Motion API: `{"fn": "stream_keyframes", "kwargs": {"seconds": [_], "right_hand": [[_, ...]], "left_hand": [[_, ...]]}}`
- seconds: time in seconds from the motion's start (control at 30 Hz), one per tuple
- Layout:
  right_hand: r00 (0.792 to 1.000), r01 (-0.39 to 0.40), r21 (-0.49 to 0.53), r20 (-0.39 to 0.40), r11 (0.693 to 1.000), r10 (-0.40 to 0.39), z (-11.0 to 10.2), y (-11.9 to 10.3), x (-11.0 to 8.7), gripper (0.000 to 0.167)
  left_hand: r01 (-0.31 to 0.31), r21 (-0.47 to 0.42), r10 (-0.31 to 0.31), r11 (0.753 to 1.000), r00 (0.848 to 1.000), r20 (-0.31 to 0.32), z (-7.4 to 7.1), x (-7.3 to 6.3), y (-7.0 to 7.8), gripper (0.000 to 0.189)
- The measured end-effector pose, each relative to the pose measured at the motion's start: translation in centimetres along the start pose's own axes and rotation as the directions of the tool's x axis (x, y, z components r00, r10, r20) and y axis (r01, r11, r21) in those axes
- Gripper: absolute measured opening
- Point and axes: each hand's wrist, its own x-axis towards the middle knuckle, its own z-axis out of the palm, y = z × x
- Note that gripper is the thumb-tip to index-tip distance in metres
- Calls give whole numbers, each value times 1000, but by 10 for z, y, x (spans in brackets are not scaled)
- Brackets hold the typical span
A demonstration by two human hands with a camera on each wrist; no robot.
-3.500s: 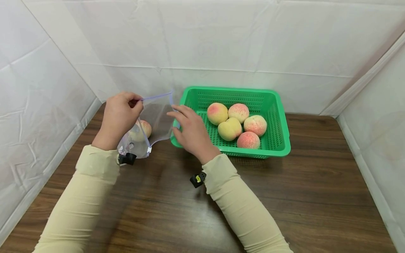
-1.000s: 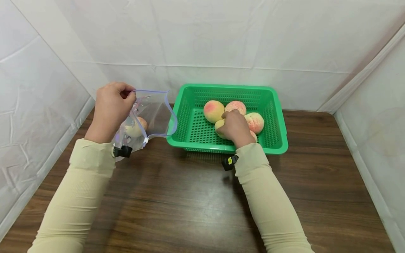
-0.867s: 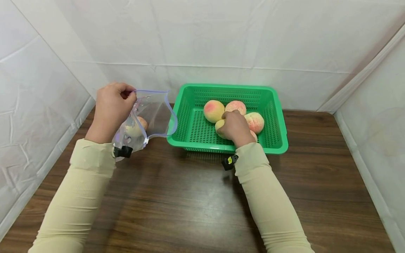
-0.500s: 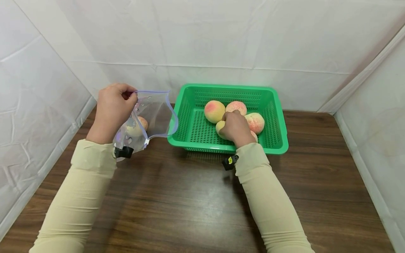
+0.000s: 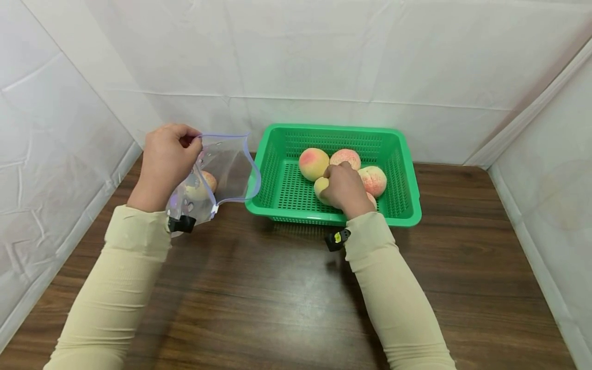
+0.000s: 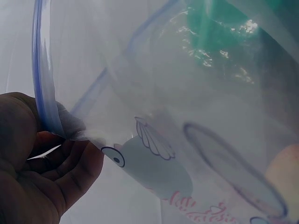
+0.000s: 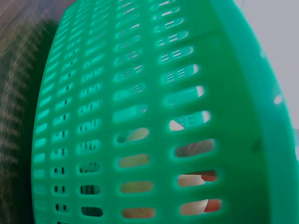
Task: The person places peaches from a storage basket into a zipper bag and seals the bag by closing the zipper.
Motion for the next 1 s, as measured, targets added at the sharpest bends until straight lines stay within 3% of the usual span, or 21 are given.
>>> {"fn": "stream_keyframes", "kwargs": {"seconds": [0.57, 1.0], "right_hand": [[996, 64, -2, -61, 998, -64, -17, -27, -18, 44], [980, 135, 35, -150, 990, -129, -25, -53, -31, 40]], "left_hand": [[9, -10, -9, 1000, 1000, 15, 1, -3, 0, 23], [12, -5, -11, 1000, 1000, 26, 2, -4, -1, 22]]}}
